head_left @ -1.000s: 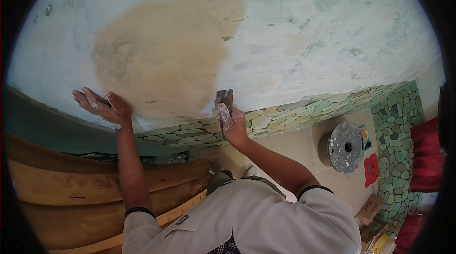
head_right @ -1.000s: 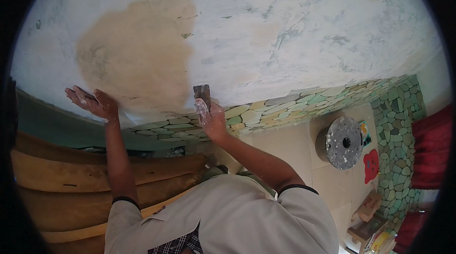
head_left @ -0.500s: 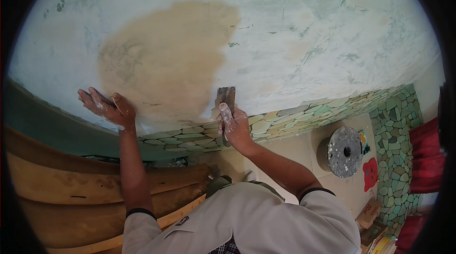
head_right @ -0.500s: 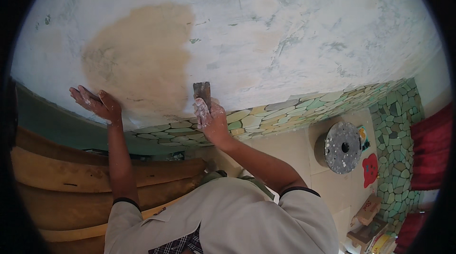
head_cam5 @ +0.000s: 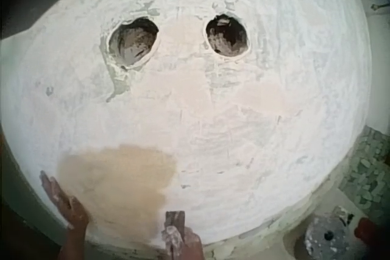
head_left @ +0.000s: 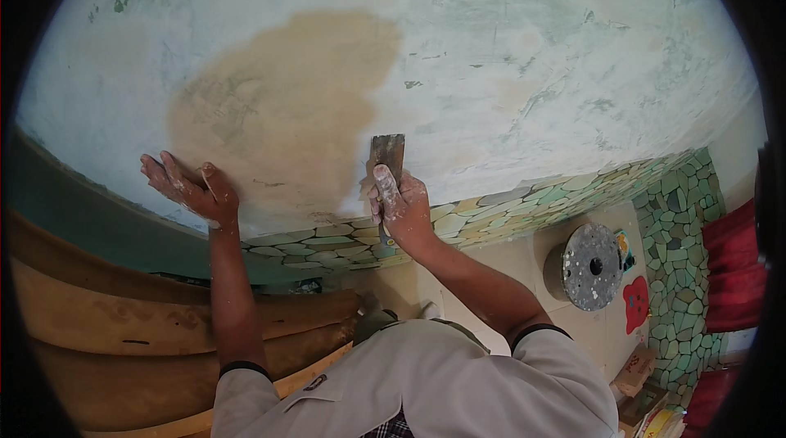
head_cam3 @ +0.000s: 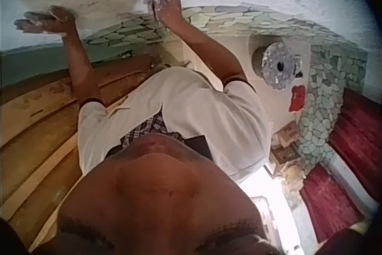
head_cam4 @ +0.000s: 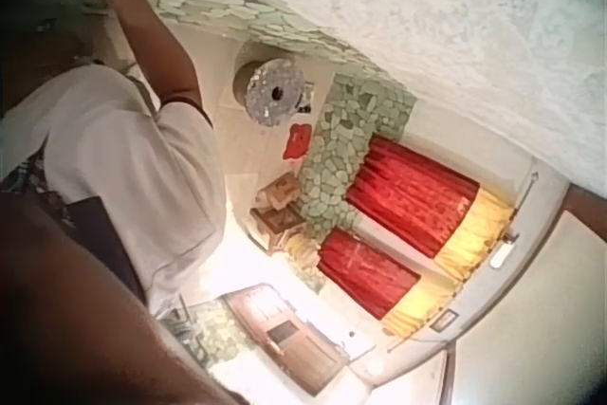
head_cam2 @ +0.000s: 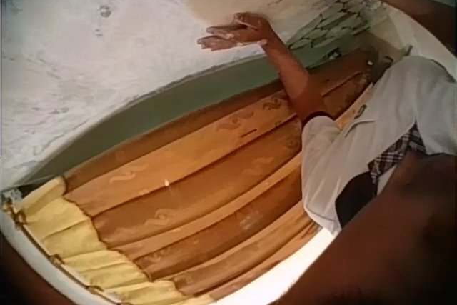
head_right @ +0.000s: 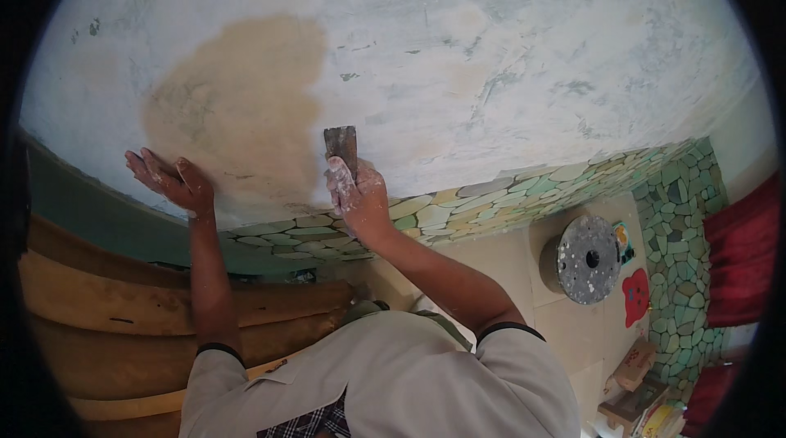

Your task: Apply and smooth plaster on a wall using a putty knife and hands.

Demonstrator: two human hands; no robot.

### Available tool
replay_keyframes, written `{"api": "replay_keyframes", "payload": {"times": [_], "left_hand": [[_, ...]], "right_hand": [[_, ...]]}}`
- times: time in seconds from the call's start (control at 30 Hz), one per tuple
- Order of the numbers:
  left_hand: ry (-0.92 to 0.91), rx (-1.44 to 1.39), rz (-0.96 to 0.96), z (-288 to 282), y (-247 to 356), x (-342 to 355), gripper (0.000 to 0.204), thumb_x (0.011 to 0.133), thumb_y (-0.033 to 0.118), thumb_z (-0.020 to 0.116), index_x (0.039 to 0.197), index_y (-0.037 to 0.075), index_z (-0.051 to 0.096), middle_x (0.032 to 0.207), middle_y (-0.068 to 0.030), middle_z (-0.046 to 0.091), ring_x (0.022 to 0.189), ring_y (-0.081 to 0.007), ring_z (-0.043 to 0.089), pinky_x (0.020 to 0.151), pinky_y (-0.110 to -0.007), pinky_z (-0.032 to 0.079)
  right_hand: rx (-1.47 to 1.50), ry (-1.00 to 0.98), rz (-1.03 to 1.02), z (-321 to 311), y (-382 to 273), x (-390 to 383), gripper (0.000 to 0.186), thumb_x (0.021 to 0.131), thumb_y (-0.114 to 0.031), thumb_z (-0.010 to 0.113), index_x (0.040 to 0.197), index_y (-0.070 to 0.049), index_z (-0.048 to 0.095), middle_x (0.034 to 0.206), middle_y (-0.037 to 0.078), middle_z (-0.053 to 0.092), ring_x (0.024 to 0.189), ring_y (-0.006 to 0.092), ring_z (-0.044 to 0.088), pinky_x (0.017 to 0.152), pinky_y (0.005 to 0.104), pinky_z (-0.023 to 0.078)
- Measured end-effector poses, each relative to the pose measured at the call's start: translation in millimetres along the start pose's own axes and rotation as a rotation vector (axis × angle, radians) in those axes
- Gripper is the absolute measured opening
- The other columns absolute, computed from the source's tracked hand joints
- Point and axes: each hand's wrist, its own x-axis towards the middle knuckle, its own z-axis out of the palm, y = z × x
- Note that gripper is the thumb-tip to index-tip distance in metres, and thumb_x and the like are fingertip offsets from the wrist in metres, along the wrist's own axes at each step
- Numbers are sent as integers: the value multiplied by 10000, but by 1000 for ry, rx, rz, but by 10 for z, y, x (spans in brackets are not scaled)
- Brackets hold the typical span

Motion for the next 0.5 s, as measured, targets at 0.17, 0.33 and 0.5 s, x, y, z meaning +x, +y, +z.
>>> {"api": "replay_keyframes", "payload": {"times": [0.17, 0.33, 0.5], "left_hand": [[2, -40, -35, 3, -12, -26, 580, 942, 359, 473, 1387, 5, 361, 1486, -230, 237, 1389, -392, 185, 1100, -552, 92], [13, -89, -31, -11, -41, -28, 546, 928, 308, 493, 1371, 5, 392, 1488, -225, 240, 1391, -388, 186, 1103, -550, 83], [2, -129, -51, -38, -81, -71, 511, 912, 242, 498, 1364, 18, 415, 1485, -226, 251, 1388, -392, 197, 1105, -549, 83]], "right_hand": [[4, 69, 4, 23, 22, -36, 382, 927, -384, 561, 782, -36, 498, 590, 32, 488, 473, 102, 479, 427, 240, 399], [-5, 59, 10, 50, -119, -6, 365, 936, -372, 549, 786, -43, 499, 570, 39, 497, 446, 101, 453, 416, 232, 374], [32, 67, -23, 197, -432, 50, 380, 930, -388, 556, 781, -43, 497, 565, 50, 503, 429, 111, 444, 420, 243, 377]]}}
